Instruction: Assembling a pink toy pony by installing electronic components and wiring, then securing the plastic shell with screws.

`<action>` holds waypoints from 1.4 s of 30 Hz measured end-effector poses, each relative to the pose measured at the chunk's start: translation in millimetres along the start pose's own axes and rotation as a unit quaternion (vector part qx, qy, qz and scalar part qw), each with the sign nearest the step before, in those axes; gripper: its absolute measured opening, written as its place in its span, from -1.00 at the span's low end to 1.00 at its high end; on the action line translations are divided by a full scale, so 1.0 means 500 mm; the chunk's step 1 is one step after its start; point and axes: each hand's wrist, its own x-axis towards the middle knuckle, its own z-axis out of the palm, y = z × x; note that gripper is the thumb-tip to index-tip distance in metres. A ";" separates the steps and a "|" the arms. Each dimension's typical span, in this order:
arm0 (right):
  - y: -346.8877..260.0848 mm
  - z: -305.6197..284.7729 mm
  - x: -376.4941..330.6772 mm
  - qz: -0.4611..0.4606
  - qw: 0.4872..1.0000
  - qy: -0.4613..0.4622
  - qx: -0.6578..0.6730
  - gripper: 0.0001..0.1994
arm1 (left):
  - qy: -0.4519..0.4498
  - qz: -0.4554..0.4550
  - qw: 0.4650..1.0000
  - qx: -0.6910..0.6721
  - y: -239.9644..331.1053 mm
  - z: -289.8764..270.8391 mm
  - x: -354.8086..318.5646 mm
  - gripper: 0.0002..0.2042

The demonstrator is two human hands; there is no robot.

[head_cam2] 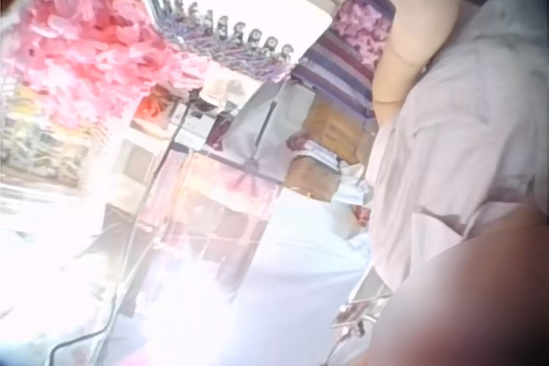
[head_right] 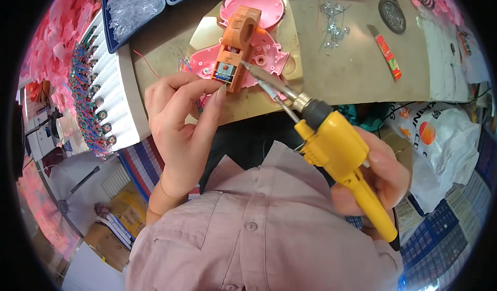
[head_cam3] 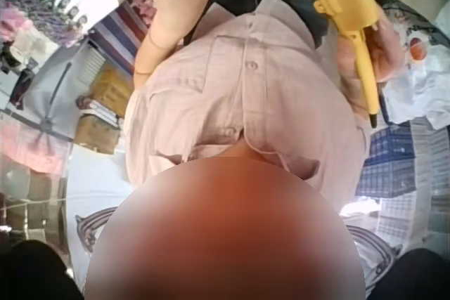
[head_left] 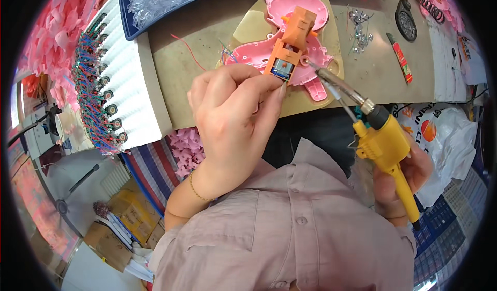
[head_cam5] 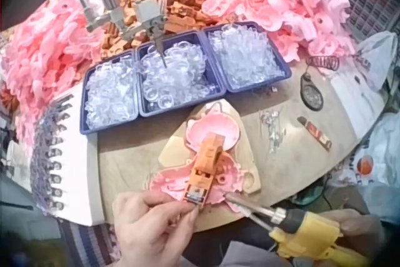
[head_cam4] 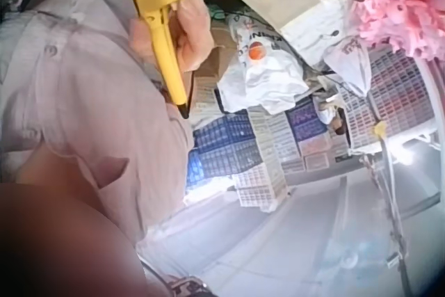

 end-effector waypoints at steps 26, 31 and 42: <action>-0.016 -0.022 0.033 0.193 0.933 -0.280 0.115 -0.35 | -0.020 0.000 1.000 0.017 0.001 -0.009 0.004 -0.86; 0.025 0.015 0.002 -0.080 0.995 -0.039 0.052 -0.31 | -0.025 0.000 1.000 0.012 0.000 -0.008 0.009 -0.86; 0.006 0.002 -0.006 0.045 0.991 0.126 -0.025 -0.49 | 0.168 0.022 0.985 0.032 -0.066 -0.046 0.017 -0.86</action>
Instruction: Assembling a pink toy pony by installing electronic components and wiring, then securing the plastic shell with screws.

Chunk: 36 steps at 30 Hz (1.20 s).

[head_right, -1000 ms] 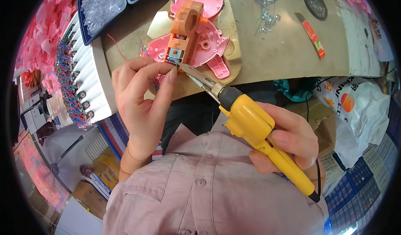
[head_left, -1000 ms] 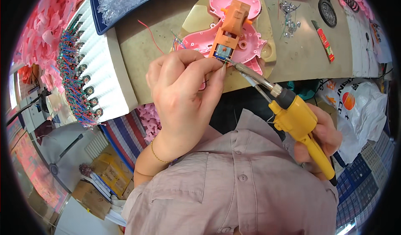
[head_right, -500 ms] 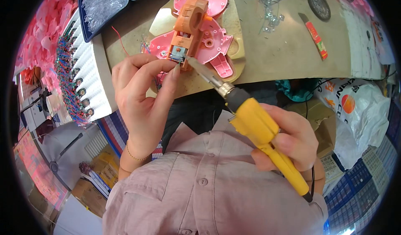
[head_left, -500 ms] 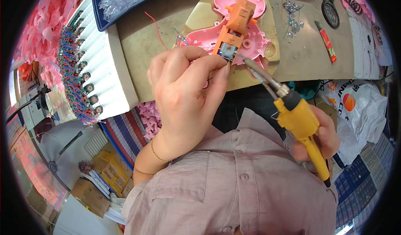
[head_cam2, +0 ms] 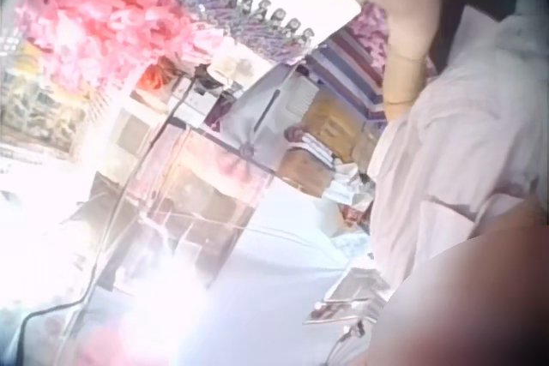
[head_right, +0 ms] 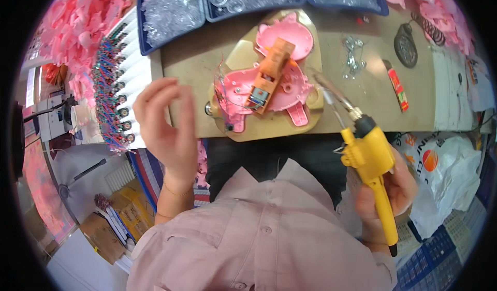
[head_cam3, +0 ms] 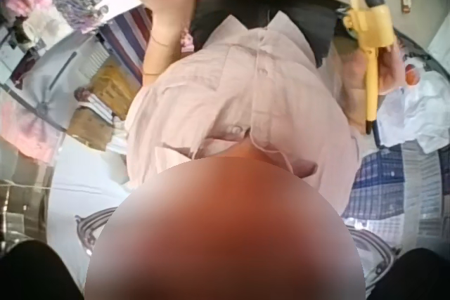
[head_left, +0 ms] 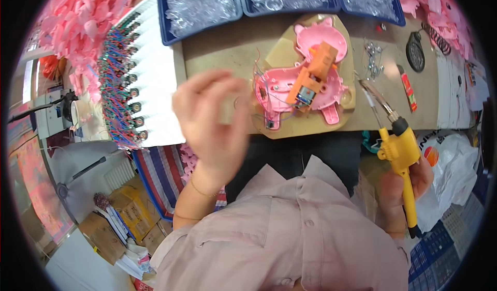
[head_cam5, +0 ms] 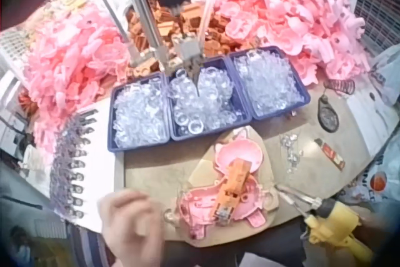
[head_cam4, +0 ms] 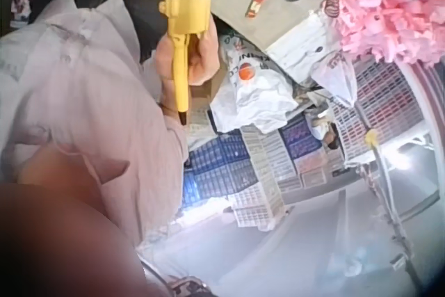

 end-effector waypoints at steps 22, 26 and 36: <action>0.035 -0.026 0.073 0.008 0.989 0.150 -0.005 -0.52 | -0.248 0.100 0.963 -0.032 0.092 0.063 0.094 -0.88; 0.031 -0.019 0.058 -0.020 0.985 0.166 -0.040 -0.51 | -0.283 -0.106 0.939 -0.164 0.049 0.058 0.085 -0.90; -0.002 0.006 0.061 0.055 0.998 0.016 -0.019 -0.45 | -0.254 -0.127 0.952 -0.117 0.069 0.031 0.038 -0.94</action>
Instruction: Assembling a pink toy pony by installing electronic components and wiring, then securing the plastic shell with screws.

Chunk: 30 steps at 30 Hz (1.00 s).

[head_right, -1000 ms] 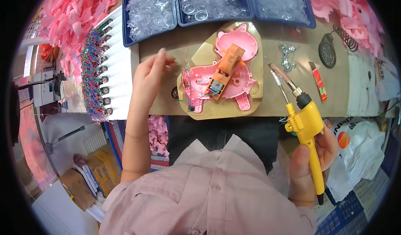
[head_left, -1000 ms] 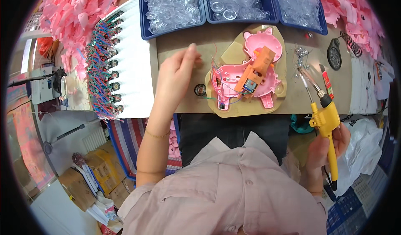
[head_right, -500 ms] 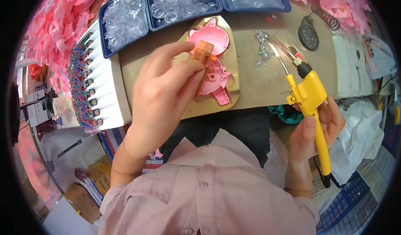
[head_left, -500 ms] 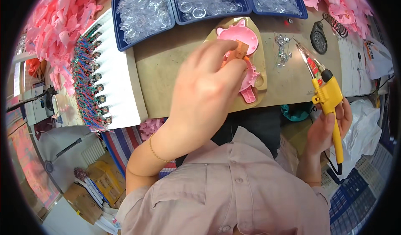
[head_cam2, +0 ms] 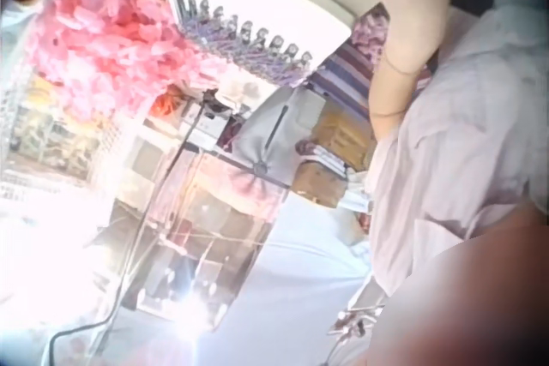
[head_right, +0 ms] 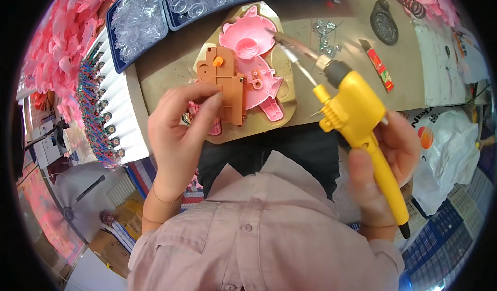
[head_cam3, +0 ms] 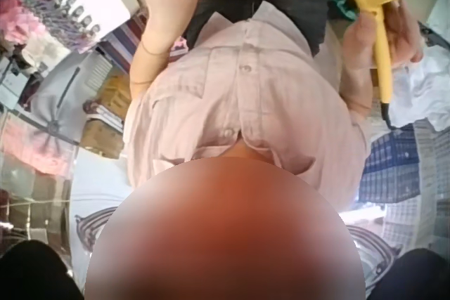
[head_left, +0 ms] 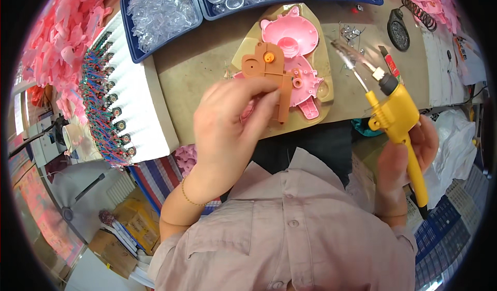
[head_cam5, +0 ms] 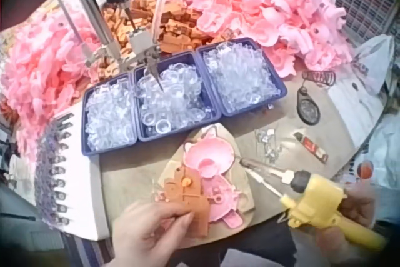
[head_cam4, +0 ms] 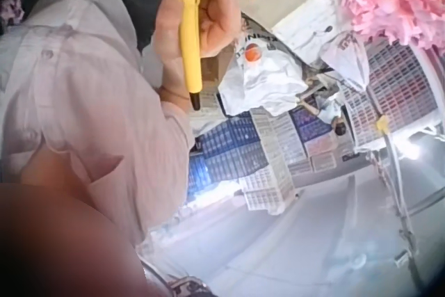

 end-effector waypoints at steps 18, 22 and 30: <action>-0.004 0.013 -0.006 -0.092 0.962 -0.237 0.101 -0.36 | -0.021 0.050 0.997 0.051 -0.002 0.034 0.021 -0.92; -0.024 0.002 0.005 -0.016 0.948 -0.314 0.047 -0.36 | -0.018 0.043 0.998 0.046 -0.003 0.033 0.018 -0.93; -0.043 0.006 -0.012 0.230 0.924 -0.261 0.158 -0.45 | -0.011 0.062 0.997 0.052 -0.007 0.031 0.014 -0.94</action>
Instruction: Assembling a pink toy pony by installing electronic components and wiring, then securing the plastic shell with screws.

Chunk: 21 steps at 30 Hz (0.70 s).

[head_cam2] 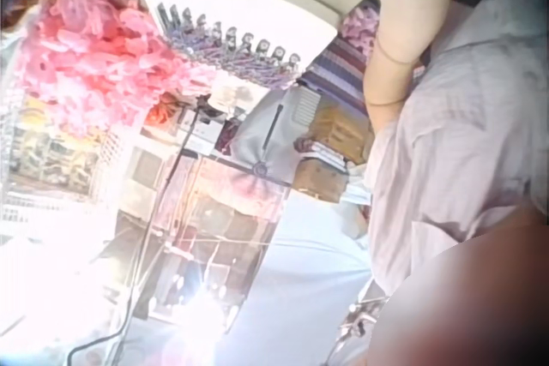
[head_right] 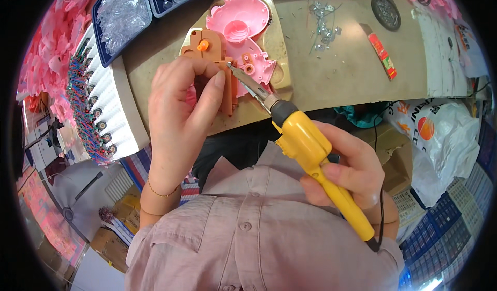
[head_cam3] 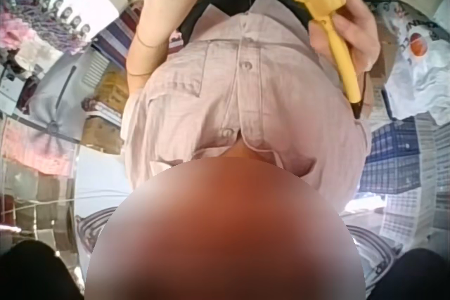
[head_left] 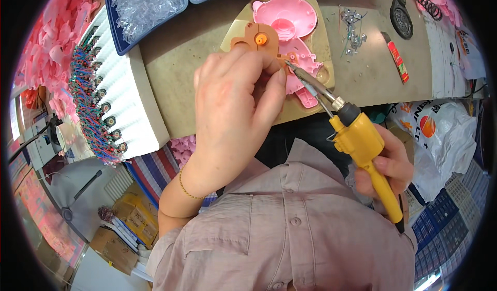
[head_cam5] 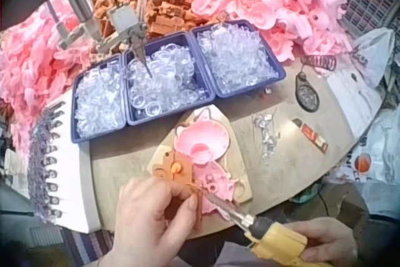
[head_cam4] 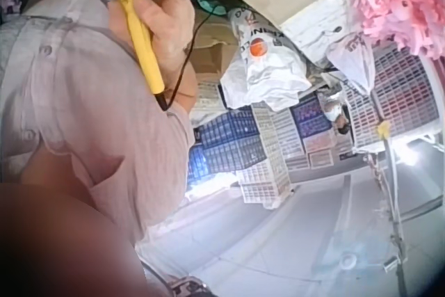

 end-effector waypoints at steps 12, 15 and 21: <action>0.041 -0.031 0.023 -0.300 0.919 0.023 -0.255 -0.41 | -0.003 0.002 1.000 0.014 0.010 0.014 0.024 -0.94; 0.039 -0.021 0.006 -0.339 0.922 0.076 -0.174 -0.42 | 0.000 0.027 0.999 -0.019 0.019 0.003 0.023 -0.93; -0.022 -0.156 0.003 -0.231 0.860 0.430 -0.145 -0.52 | -0.017 -0.010 0.999 0.045 0.029 -0.015 0.005 -0.93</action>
